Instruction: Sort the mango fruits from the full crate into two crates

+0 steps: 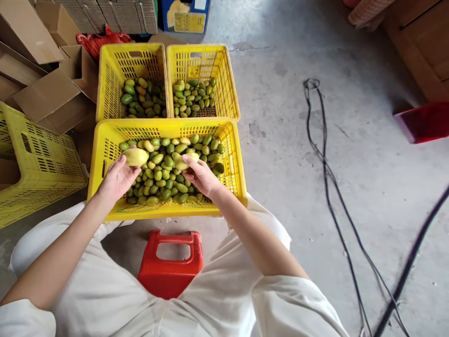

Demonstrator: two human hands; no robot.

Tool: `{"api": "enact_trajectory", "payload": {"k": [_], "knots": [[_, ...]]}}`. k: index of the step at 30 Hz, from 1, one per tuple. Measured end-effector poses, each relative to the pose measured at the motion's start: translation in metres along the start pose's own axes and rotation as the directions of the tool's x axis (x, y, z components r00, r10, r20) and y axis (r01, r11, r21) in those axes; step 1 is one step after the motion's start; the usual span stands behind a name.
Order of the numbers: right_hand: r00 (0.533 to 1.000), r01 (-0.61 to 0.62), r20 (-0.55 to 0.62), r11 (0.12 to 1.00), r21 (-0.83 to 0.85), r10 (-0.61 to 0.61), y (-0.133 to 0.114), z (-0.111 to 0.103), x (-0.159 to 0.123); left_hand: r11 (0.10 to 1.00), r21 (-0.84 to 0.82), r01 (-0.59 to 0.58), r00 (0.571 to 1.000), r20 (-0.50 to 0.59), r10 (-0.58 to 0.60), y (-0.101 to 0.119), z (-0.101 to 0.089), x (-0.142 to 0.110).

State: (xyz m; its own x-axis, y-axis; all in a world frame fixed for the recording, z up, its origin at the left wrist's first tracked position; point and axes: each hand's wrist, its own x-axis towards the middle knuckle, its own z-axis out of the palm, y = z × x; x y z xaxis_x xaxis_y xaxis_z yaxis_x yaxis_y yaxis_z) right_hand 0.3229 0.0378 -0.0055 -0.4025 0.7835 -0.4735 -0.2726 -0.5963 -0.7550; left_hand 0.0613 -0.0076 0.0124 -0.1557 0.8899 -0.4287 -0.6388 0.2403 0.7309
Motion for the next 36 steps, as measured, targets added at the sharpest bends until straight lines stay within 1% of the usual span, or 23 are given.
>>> {"api": "enact_trajectory", "payload": {"k": [2,4,8,12,14,16,18,21,22,25,29,33,36], "knots": [[1.000,0.016,-0.021,1.000,-0.016,-0.016,-0.002,-0.001,0.000,1.000,0.000,-0.023,1.000,-0.014,0.023,-0.002,-0.002,-0.001],[0.999,0.021,-0.037,1.000,-0.008,-0.021,-0.003,-0.001,0.001,1.000,-0.003,0.005,1.000,-0.025,-0.005,-0.002,-0.002,-0.003],[0.999,-0.012,-0.036,0.998,0.060,0.015,-0.006,0.002,0.000,0.992,0.023,0.124,0.992,-0.015,-0.124,0.003,0.003,-0.004],[1.000,0.001,-0.014,0.999,0.033,0.000,-0.005,0.005,-0.002,0.963,0.046,0.264,0.964,0.017,-0.265,0.008,0.008,-0.003],[1.000,0.014,-0.007,1.000,0.014,-0.014,-0.005,0.007,-0.003,0.951,0.027,0.307,0.951,0.039,-0.308,0.011,0.009,-0.004],[1.000,0.015,-0.008,1.000,0.001,-0.015,-0.006,0.007,-0.004,0.947,0.003,0.321,0.946,0.053,-0.321,0.013,0.009,-0.005],[1.000,-0.011,-0.011,1.000,0.017,0.012,-0.007,0.007,-0.005,0.950,-0.017,0.311,0.949,0.055,-0.309,0.014,0.009,-0.006],[0.998,-0.061,-0.005,0.993,0.099,0.062,-0.009,0.005,-0.003,0.960,-0.024,0.277,0.960,0.053,-0.276,0.014,0.008,-0.006],[0.998,-0.061,0.000,0.990,0.130,0.061,-0.009,0.004,-0.002,0.964,-0.016,0.265,0.963,0.051,-0.264,0.013,0.007,-0.006],[1.000,-0.005,0.008,0.982,0.190,0.004,-0.007,0.003,0.001,0.974,0.033,0.226,0.973,0.044,-0.227,0.008,0.003,-0.004],[1.000,0.014,0.008,0.990,0.139,-0.015,-0.002,0.005,0.002,0.987,0.061,0.148,0.987,0.056,-0.152,0.001,-0.002,-0.002],[0.995,0.072,-0.083,0.991,0.117,-0.062,0.001,0.007,0.001,0.994,0.040,0.106,0.993,0.052,-0.108,-0.003,-0.005,-0.001],[0.995,0.087,-0.053,0.991,0.104,-0.082,0.001,0.007,-0.001,0.998,0.031,0.063,0.998,0.024,-0.064,-0.005,-0.006,0.000]]}}
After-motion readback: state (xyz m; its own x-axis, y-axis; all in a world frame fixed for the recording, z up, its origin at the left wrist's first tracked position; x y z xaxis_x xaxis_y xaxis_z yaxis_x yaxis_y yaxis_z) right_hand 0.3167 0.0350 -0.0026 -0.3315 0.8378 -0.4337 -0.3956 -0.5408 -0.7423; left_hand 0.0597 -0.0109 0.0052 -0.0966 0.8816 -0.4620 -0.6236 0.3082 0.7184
